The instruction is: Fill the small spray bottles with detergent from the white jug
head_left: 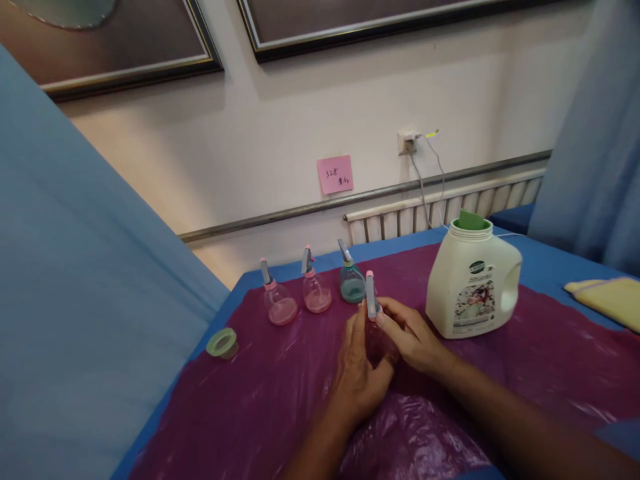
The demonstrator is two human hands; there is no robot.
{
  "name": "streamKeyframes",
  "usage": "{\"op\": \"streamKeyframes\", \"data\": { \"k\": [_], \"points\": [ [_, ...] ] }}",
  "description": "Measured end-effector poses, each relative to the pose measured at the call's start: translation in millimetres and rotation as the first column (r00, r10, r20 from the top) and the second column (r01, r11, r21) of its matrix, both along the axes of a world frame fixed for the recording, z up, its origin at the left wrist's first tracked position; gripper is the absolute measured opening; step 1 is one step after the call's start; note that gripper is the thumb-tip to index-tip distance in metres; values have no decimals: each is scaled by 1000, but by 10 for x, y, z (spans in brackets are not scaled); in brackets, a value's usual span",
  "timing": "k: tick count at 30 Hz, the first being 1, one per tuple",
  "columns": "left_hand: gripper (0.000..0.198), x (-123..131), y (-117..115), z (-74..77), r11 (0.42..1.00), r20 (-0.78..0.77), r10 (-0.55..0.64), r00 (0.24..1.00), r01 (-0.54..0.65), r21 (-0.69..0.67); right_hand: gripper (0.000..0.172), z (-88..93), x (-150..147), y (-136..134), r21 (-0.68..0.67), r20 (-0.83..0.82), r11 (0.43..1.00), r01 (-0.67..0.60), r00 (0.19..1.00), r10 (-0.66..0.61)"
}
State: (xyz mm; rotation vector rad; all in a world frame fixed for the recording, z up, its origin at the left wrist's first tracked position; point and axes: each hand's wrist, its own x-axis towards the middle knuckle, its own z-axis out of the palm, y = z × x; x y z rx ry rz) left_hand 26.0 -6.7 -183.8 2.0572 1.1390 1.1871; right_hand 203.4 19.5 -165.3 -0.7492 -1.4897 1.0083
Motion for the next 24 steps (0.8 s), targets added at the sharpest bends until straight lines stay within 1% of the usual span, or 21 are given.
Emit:
{"op": "streamKeyframes", "data": {
  "k": [3, 7, 11, 14, 17, 20, 24],
  "points": [
    [104, 3, -5, 3, 1000, 0, 4, 1000, -4, 2, 35, 4, 4, 7, 16, 23, 1000, 17, 1000, -18],
    [104, 13, -14, 38, 1000, 3, 10, 1000, -10, -7, 29, 17, 13, 22, 43, 62, 997, 70, 995, -72],
    [103, 16, -22, 67, 1000, 5, 11, 1000, -11, -26, 23, -2, -12, 49, -21, 66, 990, 142, 988, -141],
    [97, 14, -24, 75, 999, 3, 27, 1000, -26, -38, 24, -34, -62, 79, -64, 4, 985, 162, 987, -162],
    [91, 15, -24, 83, 999, 13, 29, 999, -28, -42, 29, -50, -117, 103, -98, -85, 983, 158, 982, -166],
    [87, 20, -22, 85, 999, 11, 26, 1000, -25, -47, 34, -34, -140, 106, -142, -142, 982, 124, 979, -145],
    [88, 24, -15, 78, 999, 12, 21, 1000, -21, -37, 34, 21, -95, 70, -120, -154, 990, 73, 984, -92]
  ]
}}
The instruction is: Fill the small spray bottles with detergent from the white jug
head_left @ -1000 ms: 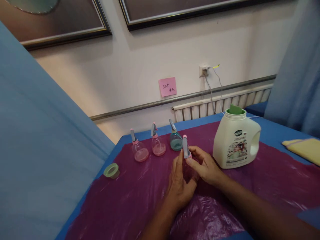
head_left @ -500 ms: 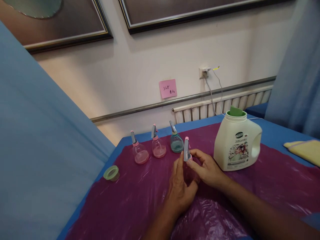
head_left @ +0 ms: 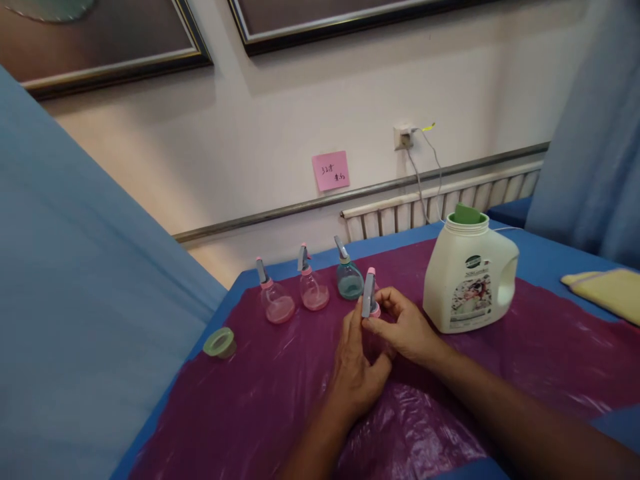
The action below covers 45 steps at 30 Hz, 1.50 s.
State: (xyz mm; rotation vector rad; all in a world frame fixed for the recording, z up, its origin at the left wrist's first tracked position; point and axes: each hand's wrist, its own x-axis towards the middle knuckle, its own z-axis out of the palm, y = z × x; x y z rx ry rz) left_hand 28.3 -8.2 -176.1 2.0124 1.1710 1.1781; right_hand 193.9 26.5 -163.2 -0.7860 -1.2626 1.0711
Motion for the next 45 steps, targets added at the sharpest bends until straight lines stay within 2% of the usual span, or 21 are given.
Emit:
{"op": "streamKeyframes", "data": {
  "k": [5, 12, 19, 26, 32, 41, 45],
  "points": [
    [86, 1, 3, 22, 1000, -8, -26, 1000, 26, 15, 41, 38, 65, -67, 63, -18, 996, -65, 998, 66],
    [95, 8, 13, 11, 999, -14, -27, 1000, 28, 20, 33, -26, 41, -108, 70, -50, 994, 82, 996, -79],
    [100, 4, 25, -34, 997, -11, -41, 999, 41, 61, 43, -39, 46, -111, 75, 12, 996, 51, 999, -52],
    [96, 20, 2, -14, 1000, -9, -19, 1000, 19, 14, 42, -50, 61, -49, 125, 66, 976, 180, 980, -189],
    [108, 14, -2, -4, 1000, -3, -1, 1000, 1, -3, 40, -69, 14, -42, 132, 99, 943, 306, 942, -320],
    [105, 12, 32, 7, 999, -28, -15, 999, 16, 32, 36, -86, -32, -53, 107, 101, 951, 289, 949, -299],
    [101, 2, 36, -2, 999, -32, -20, 999, 21, 43, 36, -101, -4, -101, 137, 128, 957, 257, 953, -274]
  ]
}}
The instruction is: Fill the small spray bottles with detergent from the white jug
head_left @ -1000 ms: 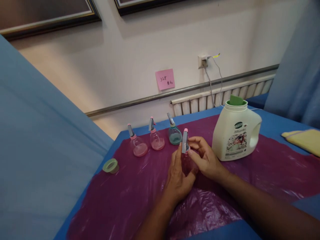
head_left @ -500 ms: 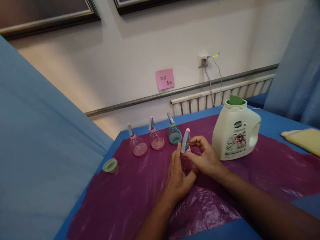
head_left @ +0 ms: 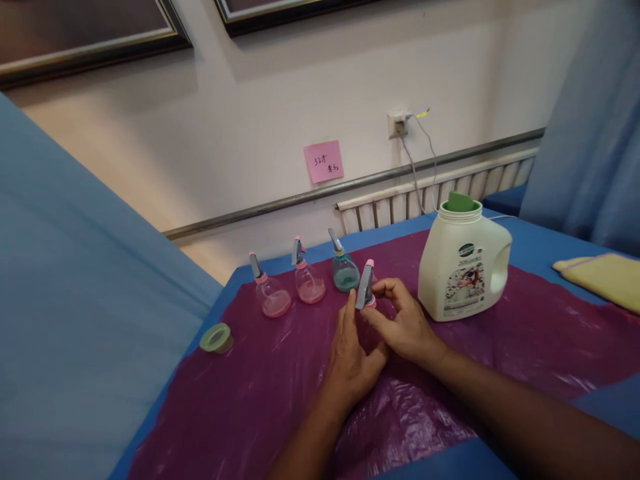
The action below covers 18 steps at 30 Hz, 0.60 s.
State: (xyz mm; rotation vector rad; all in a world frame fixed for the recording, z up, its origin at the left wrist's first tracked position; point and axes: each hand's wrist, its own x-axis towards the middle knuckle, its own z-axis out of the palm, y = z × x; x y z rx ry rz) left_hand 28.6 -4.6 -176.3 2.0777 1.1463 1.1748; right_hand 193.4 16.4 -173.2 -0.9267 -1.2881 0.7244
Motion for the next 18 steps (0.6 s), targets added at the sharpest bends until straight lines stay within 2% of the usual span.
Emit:
{"op": "streamKeyframes", "data": {
  "k": [5, 10, 18],
  "points": [
    [102, -8, -1, -14, 1000, 34, -20, 999, 20, 5, 29, 45, 26, -72, 74, 41, 997, -11, 999, 8],
    [108, -28, -22, -26, 1000, 10, 21, 1000, -21, -4, 30, 47, 49, -85, 123, 91, 992, 4, 996, -15],
    [92, -26, -54, 0, 999, 1, 34, 999, -34, 32, 30, -4, 74, -65, 215, 177, 976, 44, 981, -84]
  ]
}}
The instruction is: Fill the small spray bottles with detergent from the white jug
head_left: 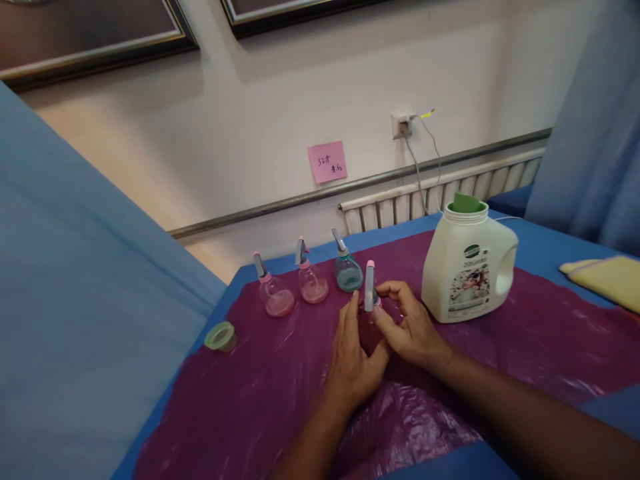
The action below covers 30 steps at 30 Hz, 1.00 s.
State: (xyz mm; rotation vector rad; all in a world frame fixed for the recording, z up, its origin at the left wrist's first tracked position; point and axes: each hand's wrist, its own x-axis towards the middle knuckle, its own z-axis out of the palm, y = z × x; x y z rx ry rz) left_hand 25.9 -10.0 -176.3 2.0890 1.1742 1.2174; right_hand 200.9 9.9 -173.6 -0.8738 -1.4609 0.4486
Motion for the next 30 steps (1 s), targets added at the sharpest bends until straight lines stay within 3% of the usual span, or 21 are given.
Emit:
{"op": "streamKeyframes", "data": {
  "k": [14, 22, 30],
  "points": [
    [91, 12, -11, -32, 999, 16, -33, 999, 32, 6, 29, -24, 46, 11, 29, 18, 999, 35, 999, -36],
    [100, 26, 2, -8, 1000, 21, -5, 1000, 5, 12, 28, -60, 193, 29, 12, 13, 1000, -19, 1000, 19],
    [69, 51, 58, -14, 994, 84, 36, 996, -45, 101, 33, -63, 241, 11, -39, -44, 997, -67, 997, 66]
  ]
}}
